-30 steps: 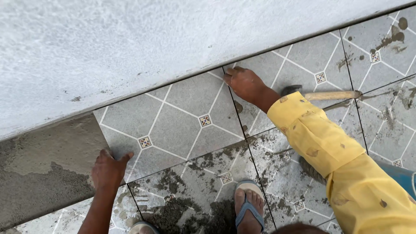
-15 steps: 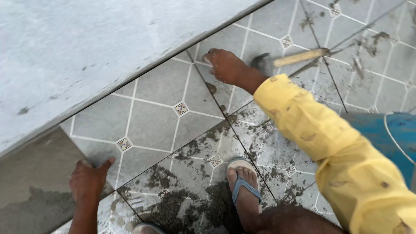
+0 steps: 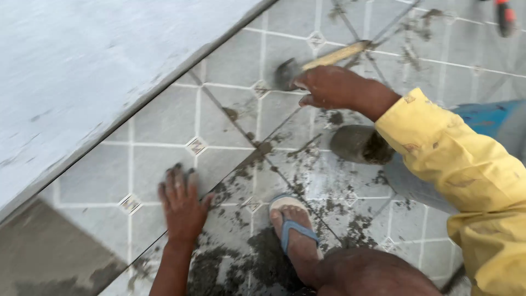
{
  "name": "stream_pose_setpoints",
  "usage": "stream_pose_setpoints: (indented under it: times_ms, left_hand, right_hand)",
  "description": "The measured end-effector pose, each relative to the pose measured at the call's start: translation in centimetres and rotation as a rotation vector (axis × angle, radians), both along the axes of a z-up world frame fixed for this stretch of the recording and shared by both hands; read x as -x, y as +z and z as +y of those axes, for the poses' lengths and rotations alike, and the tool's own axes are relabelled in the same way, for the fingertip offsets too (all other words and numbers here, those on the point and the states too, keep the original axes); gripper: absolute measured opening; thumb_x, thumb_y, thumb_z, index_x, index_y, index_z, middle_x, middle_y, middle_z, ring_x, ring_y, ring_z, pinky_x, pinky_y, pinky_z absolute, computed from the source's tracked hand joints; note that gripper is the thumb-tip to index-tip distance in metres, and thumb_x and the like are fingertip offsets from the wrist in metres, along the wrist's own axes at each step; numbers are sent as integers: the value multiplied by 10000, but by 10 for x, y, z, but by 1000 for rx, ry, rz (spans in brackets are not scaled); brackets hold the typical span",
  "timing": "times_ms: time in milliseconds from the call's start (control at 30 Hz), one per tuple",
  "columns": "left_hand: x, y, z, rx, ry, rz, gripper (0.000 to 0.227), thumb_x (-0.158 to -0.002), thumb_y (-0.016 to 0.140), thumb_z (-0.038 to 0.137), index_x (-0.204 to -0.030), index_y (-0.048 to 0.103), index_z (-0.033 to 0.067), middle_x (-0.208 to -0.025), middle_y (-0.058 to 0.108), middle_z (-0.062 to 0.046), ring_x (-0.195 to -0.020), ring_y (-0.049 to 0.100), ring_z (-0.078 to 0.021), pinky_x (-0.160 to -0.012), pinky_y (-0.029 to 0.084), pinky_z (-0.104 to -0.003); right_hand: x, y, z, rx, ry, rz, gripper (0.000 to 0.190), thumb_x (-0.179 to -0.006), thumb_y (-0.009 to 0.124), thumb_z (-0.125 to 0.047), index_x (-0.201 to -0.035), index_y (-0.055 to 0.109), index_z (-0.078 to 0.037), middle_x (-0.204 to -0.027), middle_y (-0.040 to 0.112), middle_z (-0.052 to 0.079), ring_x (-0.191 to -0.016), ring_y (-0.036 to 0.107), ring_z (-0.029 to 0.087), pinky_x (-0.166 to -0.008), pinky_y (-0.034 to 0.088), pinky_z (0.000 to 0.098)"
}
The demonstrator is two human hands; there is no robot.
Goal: The recorder is applying mortar and laying floor tiles, using a rubber mallet and trowel to position and secure them.
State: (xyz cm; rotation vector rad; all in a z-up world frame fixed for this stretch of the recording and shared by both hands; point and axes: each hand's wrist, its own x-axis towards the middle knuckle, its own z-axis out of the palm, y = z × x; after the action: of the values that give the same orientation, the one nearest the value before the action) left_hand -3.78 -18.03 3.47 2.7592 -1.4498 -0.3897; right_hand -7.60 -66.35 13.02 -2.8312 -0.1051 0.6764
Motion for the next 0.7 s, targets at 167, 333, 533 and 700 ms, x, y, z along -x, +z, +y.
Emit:
stream_pose_setpoints:
  times_ms: [167, 333, 533, 700]
  left_hand:
    - [15, -9, -5, 131, 250, 53, 745, -974, 468, 566, -1490, 460, 30, -1645, 304, -290, -1575, 188, -446, -1258, 95, -658]
    - [25, -12, -9, 60, 212, -17, 638, -1001, 487, 445, -1449, 483, -10, -1612, 359, -307, -1564, 251, -449, -1251, 132, -681]
    - [33, -39, -6, 141, 194, -125, 535, -1025, 523, 378, -1371, 531, -30, -1540, 429, -321, -1535, 326, -494, -1245, 181, -719]
    - [33, -54, -7, 178, 267, -174, 536, -1039, 504, 439, -1349, 562, 6, -1535, 470, -286, -1515, 386, -489, -1250, 200, -723]
  right_hand:
    - [31, 41, -97, 22, -228, 57, 326, -912, 707, -317, -1136, 724, -80, -989, 743, 161, -900, 716, 359, -815, 552, 510]
    - [103, -29, -190, 213, -397, 182, 177, -907, 723, -263, -972, 774, -106, -880, 767, 123, -853, 737, 327, -814, 562, 488]
    - [178, -83, -265, 336, -649, 93, 188, -807, 780, -247, -907, 792, -88, -845, 753, 113, -802, 723, 329, -765, 575, 472]
    - [199, -97, -296, 363, -982, 13, 166, -879, 717, -210, -979, 760, -85, -842, 791, 131, -816, 761, 322, -827, 591, 446]
